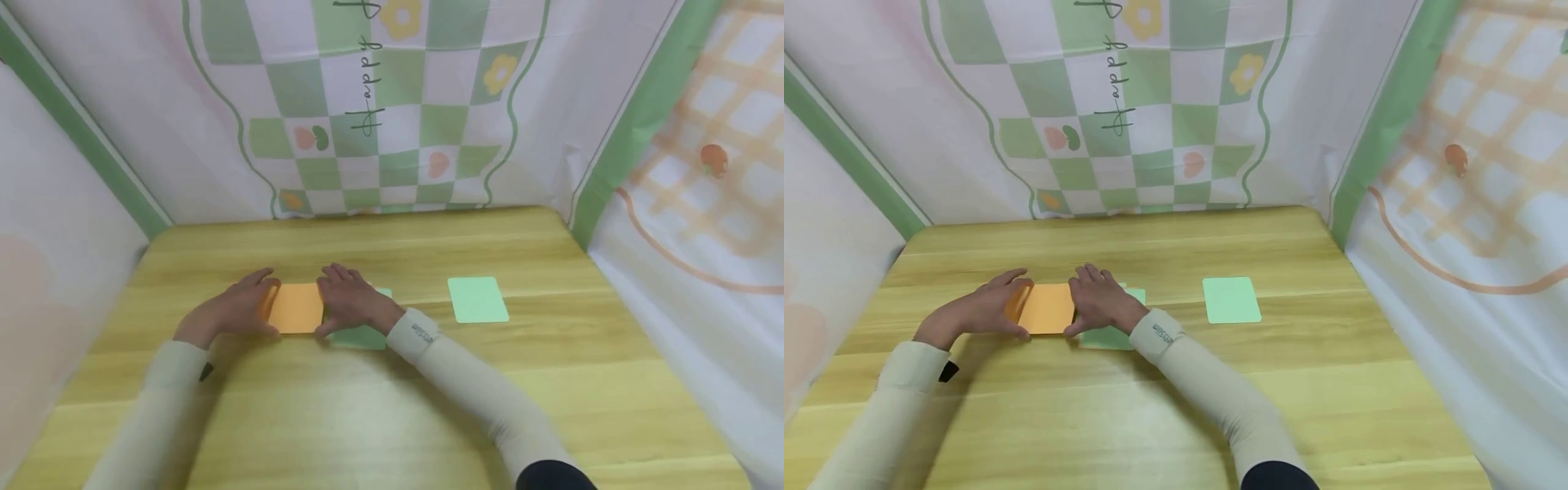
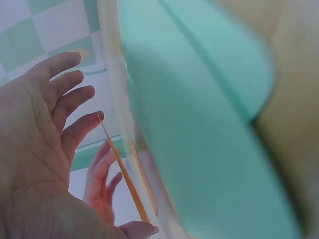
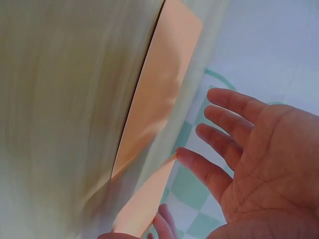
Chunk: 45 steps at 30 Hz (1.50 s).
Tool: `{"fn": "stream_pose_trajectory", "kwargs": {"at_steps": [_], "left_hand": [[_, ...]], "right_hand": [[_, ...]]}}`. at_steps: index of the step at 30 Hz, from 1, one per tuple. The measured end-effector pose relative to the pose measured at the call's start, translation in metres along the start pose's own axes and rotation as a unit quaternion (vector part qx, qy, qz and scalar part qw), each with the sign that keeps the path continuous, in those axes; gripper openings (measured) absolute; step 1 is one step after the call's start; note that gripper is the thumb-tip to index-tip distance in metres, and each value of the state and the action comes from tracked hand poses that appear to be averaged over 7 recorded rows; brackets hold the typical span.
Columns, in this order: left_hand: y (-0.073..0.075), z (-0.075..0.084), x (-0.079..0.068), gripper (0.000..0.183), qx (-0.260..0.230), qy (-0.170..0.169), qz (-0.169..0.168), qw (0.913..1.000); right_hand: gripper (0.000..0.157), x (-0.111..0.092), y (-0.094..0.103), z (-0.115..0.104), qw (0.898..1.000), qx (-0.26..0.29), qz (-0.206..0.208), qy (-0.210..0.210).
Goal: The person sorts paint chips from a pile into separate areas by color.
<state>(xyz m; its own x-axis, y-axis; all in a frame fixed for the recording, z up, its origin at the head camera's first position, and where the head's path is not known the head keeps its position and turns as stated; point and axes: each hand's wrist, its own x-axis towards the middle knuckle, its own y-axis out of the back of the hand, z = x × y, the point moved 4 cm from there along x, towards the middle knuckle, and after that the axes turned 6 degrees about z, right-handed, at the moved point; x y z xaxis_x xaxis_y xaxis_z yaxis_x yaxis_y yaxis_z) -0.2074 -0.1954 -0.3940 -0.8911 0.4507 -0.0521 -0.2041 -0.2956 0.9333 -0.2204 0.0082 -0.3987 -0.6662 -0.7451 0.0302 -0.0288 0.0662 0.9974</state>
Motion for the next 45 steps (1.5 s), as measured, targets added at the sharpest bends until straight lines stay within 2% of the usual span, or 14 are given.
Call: {"fn": "stream_pose_trajectory", "kwargs": {"at_steps": [6, 15, 27, 32, 45], "left_hand": [[0.002, -0.014, -0.007, 0.092, 0.003, -0.001, 0.0, 1.0], [0.004, -0.027, -0.013, 0.092, -0.017, 0.008, 0.01, 0.9998], [0.011, -0.039, -0.02, 0.098, -0.024, 0.017, -0.003, 0.9996], [0.017, -0.044, -0.022, 0.093, -0.023, 0.007, 0.0, 0.9997], [0.022, -0.056, -0.024, 0.096, -0.055, 0.033, -0.013, 0.9979]], "right_hand": [[0.087, 0.014, -0.004, -0.008, 1.0, 0.018, -0.019, -0.001], [0.072, 0.025, -0.007, -0.014, 1.0, 0.025, -0.007, 0.013], [0.073, 0.036, -0.007, -0.021, 0.999, 0.027, -0.014, 0.014], [0.069, 0.044, -0.002, -0.023, 0.999, 0.031, -0.016, 0.016], [0.073, 0.066, -0.005, -0.023, 0.997, 0.045, -0.064, 0.001]]}}
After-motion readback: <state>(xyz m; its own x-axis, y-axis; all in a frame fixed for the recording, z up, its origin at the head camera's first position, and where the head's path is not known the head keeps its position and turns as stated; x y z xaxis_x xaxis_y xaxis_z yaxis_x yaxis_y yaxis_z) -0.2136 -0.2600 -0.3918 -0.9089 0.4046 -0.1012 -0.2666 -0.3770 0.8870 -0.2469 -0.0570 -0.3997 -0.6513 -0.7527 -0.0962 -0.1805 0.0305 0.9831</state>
